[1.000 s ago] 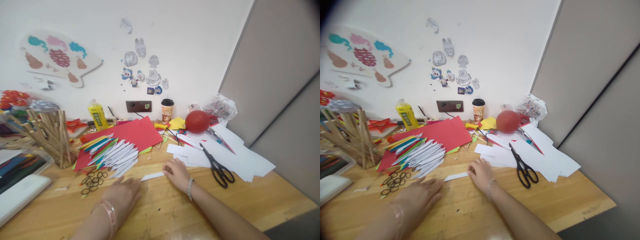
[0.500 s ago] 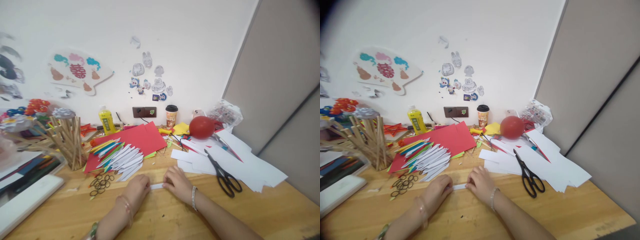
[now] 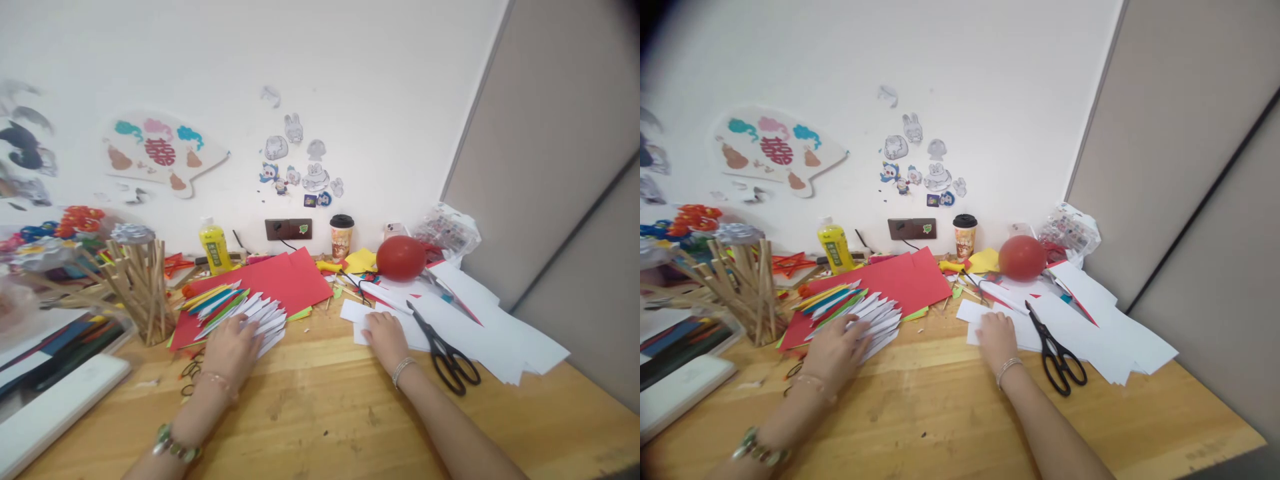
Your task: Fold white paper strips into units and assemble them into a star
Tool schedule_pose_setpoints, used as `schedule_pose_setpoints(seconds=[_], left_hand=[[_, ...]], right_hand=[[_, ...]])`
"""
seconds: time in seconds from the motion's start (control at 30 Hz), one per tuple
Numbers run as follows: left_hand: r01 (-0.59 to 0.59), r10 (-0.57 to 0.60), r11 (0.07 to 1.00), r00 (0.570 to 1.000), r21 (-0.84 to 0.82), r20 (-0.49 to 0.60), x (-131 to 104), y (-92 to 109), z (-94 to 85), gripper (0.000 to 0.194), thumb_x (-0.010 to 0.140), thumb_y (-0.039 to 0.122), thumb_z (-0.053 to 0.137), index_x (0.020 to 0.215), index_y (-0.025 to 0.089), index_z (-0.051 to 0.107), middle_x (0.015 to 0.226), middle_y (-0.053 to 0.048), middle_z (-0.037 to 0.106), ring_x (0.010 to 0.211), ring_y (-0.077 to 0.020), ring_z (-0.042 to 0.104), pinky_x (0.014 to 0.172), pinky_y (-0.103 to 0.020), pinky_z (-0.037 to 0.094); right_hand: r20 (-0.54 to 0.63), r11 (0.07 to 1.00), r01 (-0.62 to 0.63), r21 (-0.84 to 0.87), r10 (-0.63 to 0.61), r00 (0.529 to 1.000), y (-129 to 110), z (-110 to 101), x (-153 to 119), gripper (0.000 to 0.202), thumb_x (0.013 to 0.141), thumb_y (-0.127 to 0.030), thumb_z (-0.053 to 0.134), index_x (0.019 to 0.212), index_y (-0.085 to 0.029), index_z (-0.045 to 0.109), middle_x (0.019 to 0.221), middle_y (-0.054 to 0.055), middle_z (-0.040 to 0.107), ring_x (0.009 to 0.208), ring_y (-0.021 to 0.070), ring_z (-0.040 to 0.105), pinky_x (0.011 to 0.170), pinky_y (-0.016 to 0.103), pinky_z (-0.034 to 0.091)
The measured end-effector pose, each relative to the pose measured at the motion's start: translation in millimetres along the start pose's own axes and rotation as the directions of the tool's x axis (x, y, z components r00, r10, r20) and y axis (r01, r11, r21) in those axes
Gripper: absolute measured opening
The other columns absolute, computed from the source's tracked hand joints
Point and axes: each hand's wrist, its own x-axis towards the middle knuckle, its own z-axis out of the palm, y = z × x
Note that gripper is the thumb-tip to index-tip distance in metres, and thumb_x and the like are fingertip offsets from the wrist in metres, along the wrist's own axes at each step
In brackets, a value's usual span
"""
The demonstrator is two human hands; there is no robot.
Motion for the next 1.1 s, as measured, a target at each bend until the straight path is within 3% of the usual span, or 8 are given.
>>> schedule_pose_setpoints(seconds=[0.13, 0.23, 0.53, 0.77, 0.87, 0.97, 1.03, 1.1], left_hand=[[-0.198, 0.199, 0.973, 0.98, -0.116, -0.003, -9, 27, -5.3, 0.024, 0.082, 0.024, 0.042, 0.082, 0.018, 0.065, 0.095, -0.011, 0.06, 0.087, -0.0242, 0.054, 0.074, -0.039, 0.045], [-0.269, 0.271, 0.945, 0.963, -0.186, -0.015, -12, 39, -11.6, 0.025, 0.082, 0.021, 0.039, 0.08, 0.017, 0.064, 0.095, -0.011, 0.059, 0.088, -0.0251, 0.053, 0.074, -0.04, 0.044], [-0.326, 0.321, 0.897, 0.945, -0.299, -0.068, -9, 42, -20.1, 0.026, 0.084, 0.021, 0.037, 0.075, 0.018, 0.061, 0.086, -0.008, 0.06, 0.081, -0.0203, 0.053, 0.07, -0.035, 0.043], [-0.36, 0.353, 0.884, 0.932, -0.297, -0.08, -10, 43, -18.7, 0.026, 0.085, 0.019, 0.036, 0.075, 0.017, 0.06, 0.081, -0.008, 0.059, 0.079, -0.0202, 0.053, 0.069, -0.036, 0.044], [-0.403, 0.376, 0.862, 0.915, -0.307, -0.146, -10, 47, -21.4, 0.025, 0.086, 0.018, 0.036, 0.077, 0.016, 0.059, 0.082, -0.007, 0.059, 0.081, -0.0195, 0.052, 0.071, -0.035, 0.044], [-0.506, 0.45, 0.788, 0.862, -0.352, -0.232, -13, 58, -29.3, 0.022, 0.087, 0.015, 0.036, 0.084, 0.016, 0.057, 0.085, -0.007, 0.059, 0.083, -0.0179, 0.052, 0.072, -0.032, 0.045], [-0.587, 0.537, 0.71, 0.809, -0.39, -0.24, -20, 70, -34.9, 0.023, 0.088, 0.013, 0.034, 0.084, 0.015, 0.056, 0.079, -0.006, 0.059, 0.075, -0.0151, 0.052, 0.067, -0.027, 0.045], [-0.703, 0.656, 0.603, 0.706, -0.377, -0.267, -29, 83, -38.8, 0.023, 0.087, 0.012, 0.035, 0.079, 0.015, 0.055, 0.067, -0.003, 0.056, 0.063, -0.0138, 0.051, 0.058, -0.026, 0.044]], right_hand=[[0.004, 0.994, 0.083, -0.074, -0.083, 0.997, 1, 0, 2, 0.007, 0.08, -0.019, 0.056, 0.082, -0.017, 0.062, 0.087, 0.007, 0.062, 0.087, 0.0226, 0.049, 0.074, 0.033, 0.031], [-0.034, 0.983, 0.136, -0.126, -0.141, 0.989, 3, 1, 3, 0.014, 0.082, -0.013, 0.051, 0.076, -0.016, 0.063, 0.082, 0.008, 0.062, 0.083, 0.0218, 0.049, 0.074, 0.033, 0.03], [-0.124, 0.982, 0.133, -0.137, -0.15, 0.981, 3, 5, 3, 0.017, 0.081, -0.006, 0.049, 0.072, -0.013, 0.062, 0.075, 0.009, 0.062, 0.076, 0.0217, 0.05, 0.069, 0.033, 0.032], [-0.219, 0.994, 0.105, -0.034, -0.11, 0.969, 8, 7, 1, 0.022, 0.083, -0.013, 0.049, 0.065, -0.017, 0.06, 0.069, 0.005, 0.061, 0.07, 0.0179, 0.05, 0.063, 0.029, 0.034], [-0.394, 0.974, 0.22, 0.057, -0.18, 0.901, -1, -1, -6, 0.025, 0.087, -0.014, 0.042, 0.07, -0.017, 0.059, 0.072, 0.005, 0.06, 0.073, 0.0177, 0.05, 0.065, 0.029, 0.036], [-0.406, 0.821, 0.567, 0.07, -0.496, 0.768, -19, -6, -18, 0.026, 0.088, -0.014, 0.039, 0.072, -0.016, 0.059, 0.076, 0.006, 0.061, 0.072, 0.0162, 0.05, 0.066, 0.028, 0.038], [-0.356, 0.674, 0.735, 0.068, -0.672, 0.649, -33, -6, -26, 0.023, 0.087, -0.013, 0.041, 0.071, -0.016, 0.058, 0.079, 0.005, 0.062, 0.072, 0.0155, 0.051, 0.063, 0.027, 0.039], [-0.3, 0.617, 0.776, 0.132, -0.721, 0.625, -42, -3, -33, 0.02, 0.086, -0.015, 0.044, 0.071, -0.017, 0.057, 0.078, 0.005, 0.063, 0.071, 0.0147, 0.052, 0.063, 0.026, 0.04]])
